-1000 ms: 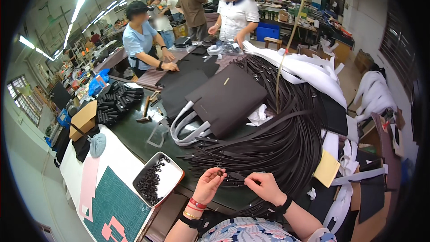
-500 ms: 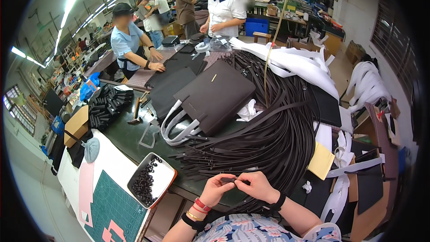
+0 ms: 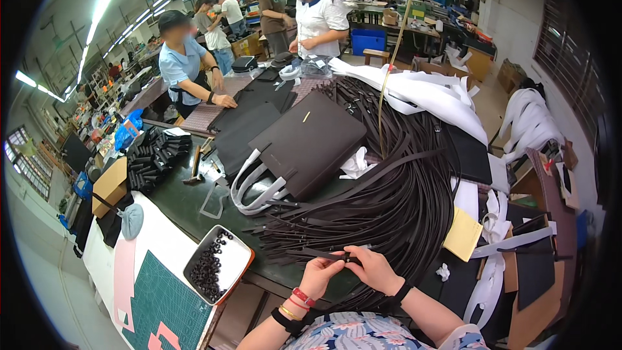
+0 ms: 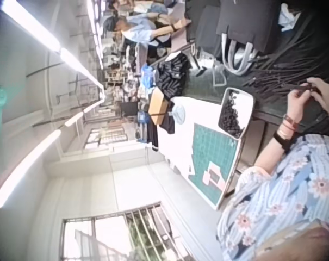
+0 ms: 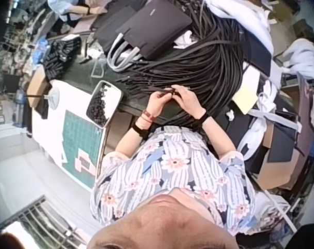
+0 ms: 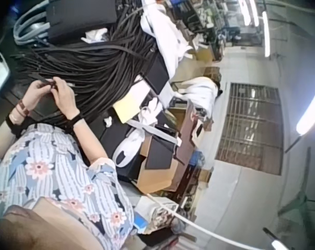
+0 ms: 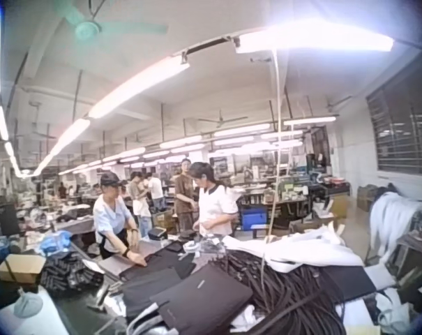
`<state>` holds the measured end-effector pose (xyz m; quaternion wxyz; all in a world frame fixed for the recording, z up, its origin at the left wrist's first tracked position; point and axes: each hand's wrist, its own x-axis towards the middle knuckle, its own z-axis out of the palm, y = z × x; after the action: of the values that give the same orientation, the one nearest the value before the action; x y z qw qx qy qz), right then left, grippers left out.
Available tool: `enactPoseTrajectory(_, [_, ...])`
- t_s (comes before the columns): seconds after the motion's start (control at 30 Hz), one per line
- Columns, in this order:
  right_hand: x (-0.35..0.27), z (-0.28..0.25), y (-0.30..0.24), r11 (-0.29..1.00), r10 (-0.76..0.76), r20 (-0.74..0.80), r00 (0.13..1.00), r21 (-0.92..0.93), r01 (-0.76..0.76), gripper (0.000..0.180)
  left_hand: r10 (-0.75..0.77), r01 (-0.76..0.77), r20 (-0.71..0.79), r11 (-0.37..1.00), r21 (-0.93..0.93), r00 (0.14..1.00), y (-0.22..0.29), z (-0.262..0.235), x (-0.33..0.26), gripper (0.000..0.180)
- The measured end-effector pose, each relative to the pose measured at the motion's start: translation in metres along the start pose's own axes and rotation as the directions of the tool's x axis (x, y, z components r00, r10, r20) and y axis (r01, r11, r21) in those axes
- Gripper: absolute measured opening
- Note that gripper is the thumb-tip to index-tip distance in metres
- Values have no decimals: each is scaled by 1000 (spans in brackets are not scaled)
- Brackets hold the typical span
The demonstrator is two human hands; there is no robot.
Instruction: The person attaches small black plastic clips to the ends of long black straps by hand. They pick up a strap, slide a clip onto the end, and place the finished strap onto a growing pile on the table. The process is repetitive and performed entirely by hand without tools.
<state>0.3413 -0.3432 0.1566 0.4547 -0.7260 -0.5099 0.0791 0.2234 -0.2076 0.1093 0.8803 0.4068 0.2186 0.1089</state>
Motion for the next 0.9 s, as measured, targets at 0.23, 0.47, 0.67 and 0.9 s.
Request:
enactPoseTrajectory(0.23, [0,5,7,986,-95,70,993,-132,104,29,-84,88,-72,994,61,994,-4,-5,0,21])
enactPoseTrajectory(0.47, [-1,26,13,963,-75,6,997,-260,74,26,50,-9,-230,984,176,972,-19,-1,9,27])
enactPoseTrajectory(0.67, [0,24,15,988,-75,42,996,-130,80,26,-45,46,-280,999,-4,959,-13,8,2,25])
enactPoseTrajectory(0.9, [-2,14,23,991,-116,28,993,67,114,26,-193,192,19,951,-242,981,-6,2,-1,25])
